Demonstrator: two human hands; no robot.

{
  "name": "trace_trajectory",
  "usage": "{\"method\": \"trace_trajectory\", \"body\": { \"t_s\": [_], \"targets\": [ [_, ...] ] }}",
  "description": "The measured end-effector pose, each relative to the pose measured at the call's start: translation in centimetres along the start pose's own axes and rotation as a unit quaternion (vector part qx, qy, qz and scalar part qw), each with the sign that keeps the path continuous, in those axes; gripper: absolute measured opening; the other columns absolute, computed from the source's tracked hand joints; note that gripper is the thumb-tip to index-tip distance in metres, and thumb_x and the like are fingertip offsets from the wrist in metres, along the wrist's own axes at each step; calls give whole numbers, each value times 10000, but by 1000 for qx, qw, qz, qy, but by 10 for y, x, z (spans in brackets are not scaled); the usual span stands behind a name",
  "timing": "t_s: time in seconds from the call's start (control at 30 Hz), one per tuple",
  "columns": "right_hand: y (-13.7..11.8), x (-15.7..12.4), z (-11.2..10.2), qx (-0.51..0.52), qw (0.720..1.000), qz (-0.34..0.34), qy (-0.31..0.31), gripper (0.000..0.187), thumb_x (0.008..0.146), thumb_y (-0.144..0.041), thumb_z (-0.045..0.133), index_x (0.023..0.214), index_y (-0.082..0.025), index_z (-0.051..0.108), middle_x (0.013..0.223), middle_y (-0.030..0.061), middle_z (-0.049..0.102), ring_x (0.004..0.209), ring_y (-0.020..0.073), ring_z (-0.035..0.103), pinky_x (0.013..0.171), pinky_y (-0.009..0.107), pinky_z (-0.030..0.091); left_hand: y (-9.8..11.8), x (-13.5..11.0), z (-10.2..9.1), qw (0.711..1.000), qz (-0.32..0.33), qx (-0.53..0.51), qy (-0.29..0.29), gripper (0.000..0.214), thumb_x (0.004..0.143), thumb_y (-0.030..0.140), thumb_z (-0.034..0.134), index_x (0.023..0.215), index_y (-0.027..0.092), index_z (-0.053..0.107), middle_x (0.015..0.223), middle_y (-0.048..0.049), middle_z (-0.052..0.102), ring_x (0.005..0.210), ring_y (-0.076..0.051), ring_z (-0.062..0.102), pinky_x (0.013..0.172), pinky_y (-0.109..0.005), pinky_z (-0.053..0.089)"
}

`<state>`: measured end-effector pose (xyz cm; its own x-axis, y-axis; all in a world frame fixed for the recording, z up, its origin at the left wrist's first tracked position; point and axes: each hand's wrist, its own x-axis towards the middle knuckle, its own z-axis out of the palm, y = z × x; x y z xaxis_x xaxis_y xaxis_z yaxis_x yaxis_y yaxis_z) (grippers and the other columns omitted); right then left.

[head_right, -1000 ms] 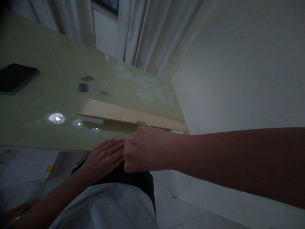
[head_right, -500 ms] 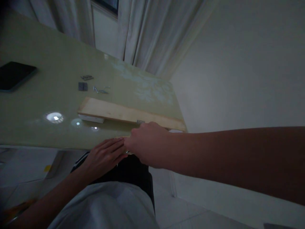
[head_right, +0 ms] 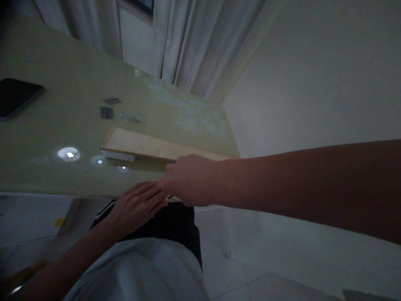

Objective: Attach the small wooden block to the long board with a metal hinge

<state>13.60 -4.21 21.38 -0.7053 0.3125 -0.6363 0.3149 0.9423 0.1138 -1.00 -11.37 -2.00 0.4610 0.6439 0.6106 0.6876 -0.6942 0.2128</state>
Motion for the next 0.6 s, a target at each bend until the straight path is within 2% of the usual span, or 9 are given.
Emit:
{"method": "trace_trajectory", "body": {
  "t_s": [0.1,0.17,0.27,0.33,0.43,0.6],
  "targets": [
    [0,2,0,50,992,113,-14,138,873,-267,731,913,-137,756,800,114,744,723,207,693,601,284,402,0,-1,2,1000,1,1,-5,245,1035,314,617,1217,190,724,1297,-77,755,1209,-255,690,1041,-414,522],
    [-3,1,0,48,992,117,-28,143,857,-274,743,907,-141,753,819,118,747,727,217,697,585,286,387,0,-2,3,1000,1,0,-7,244,1037,313,614,1217,190,724,1305,-75,754,1214,-256,689,1041,-417,523],
    [-6,-5,2,-7,999,24,-34,68,884,-208,707,928,-162,732,844,88,747,716,205,685,545,291,323,0,-1,3,1000,1,-3,-3,238,1041,311,601,1203,194,731,1289,-75,761,1188,-257,700,1035,-424,530],
    [-7,-9,4,-76,996,-54,-11,119,961,-146,603,954,-170,719,839,66,734,729,194,676,530,309,285,0,0,2,1000,2,-6,0,238,1045,307,590,1195,193,735,1287,-78,760,1182,-258,703,1027,-427,536],
    [-6,-12,6,-180,974,-133,34,280,1020,-106,466,938,-169,726,800,53,705,718,197,658,518,343,263,0,0,2,1000,5,-6,-3,236,1044,306,591,1190,190,735,1292,-80,759,1190,-260,700,1023,-427,543],
    [0,-10,8,-245,945,-208,65,325,992,-89,461,881,-166,757,745,48,679,627,172,609,492,349,235,0,-2,4,1000,18,20,-10,272,1037,274,595,1253,155,708,1338,-107,736,1224,-275,682,1050,-436,533]
  ]
}}
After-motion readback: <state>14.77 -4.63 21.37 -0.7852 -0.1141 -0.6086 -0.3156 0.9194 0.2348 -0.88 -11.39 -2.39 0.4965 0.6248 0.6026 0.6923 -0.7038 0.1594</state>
